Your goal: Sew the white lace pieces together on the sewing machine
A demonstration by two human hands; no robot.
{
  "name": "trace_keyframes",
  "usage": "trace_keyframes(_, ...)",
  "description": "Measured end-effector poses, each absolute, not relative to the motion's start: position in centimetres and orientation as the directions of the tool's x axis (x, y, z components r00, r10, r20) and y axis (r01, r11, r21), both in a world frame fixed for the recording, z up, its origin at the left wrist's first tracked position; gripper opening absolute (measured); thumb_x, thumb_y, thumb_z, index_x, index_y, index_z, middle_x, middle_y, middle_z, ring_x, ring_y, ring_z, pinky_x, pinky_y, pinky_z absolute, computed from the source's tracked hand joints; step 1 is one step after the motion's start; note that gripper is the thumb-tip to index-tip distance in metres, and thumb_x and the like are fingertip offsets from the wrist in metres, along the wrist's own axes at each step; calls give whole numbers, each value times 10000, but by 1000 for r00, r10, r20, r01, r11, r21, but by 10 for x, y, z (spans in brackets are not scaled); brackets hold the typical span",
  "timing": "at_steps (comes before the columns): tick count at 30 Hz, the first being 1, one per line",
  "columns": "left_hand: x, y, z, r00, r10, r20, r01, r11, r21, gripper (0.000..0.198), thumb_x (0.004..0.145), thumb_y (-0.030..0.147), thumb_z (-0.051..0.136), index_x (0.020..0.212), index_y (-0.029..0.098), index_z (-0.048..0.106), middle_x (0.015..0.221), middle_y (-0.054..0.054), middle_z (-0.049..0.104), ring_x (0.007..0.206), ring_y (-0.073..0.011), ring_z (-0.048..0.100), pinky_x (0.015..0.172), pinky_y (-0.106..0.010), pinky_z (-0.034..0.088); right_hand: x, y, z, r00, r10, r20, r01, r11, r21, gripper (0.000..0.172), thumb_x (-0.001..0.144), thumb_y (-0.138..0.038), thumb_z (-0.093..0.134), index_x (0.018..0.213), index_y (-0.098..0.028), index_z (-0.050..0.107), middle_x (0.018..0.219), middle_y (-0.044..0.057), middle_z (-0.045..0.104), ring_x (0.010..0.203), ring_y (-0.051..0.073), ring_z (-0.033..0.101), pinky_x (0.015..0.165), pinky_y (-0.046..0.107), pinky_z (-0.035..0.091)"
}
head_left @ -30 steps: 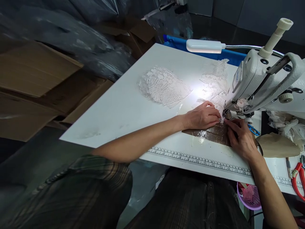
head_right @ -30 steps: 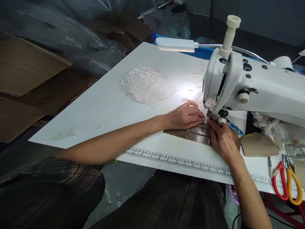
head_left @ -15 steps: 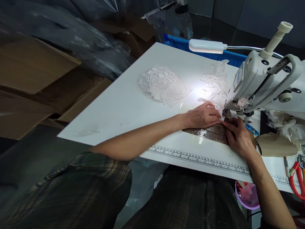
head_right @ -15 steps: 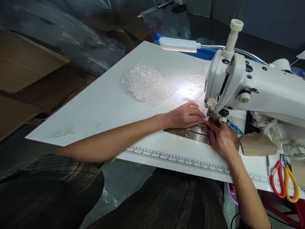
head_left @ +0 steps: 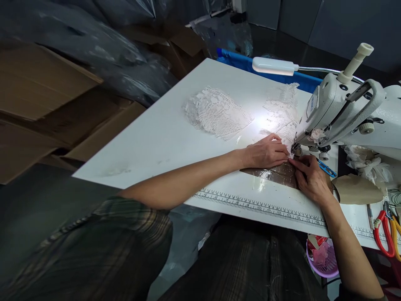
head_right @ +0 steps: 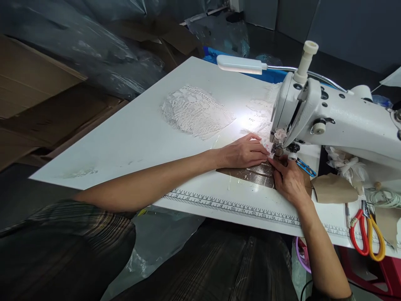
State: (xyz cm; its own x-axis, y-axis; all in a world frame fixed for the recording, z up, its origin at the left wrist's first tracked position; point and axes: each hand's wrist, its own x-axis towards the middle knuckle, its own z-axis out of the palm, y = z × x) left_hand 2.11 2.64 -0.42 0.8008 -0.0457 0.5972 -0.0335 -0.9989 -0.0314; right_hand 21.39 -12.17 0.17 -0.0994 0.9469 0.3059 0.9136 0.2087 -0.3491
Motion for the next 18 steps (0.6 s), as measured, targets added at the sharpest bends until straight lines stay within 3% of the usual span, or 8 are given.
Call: trace_keyframes(18,15,20,6,905,46,423,10,-996,86,211,969,271,523,1004,213,723,1146,-63,745,1013,-206,675,1119,-478,351,208,-122,7,-119,952,284,939,201,-280,418,942,-202,458,1286,-242,693,1129,127,607,938,230,644,789,383,609)
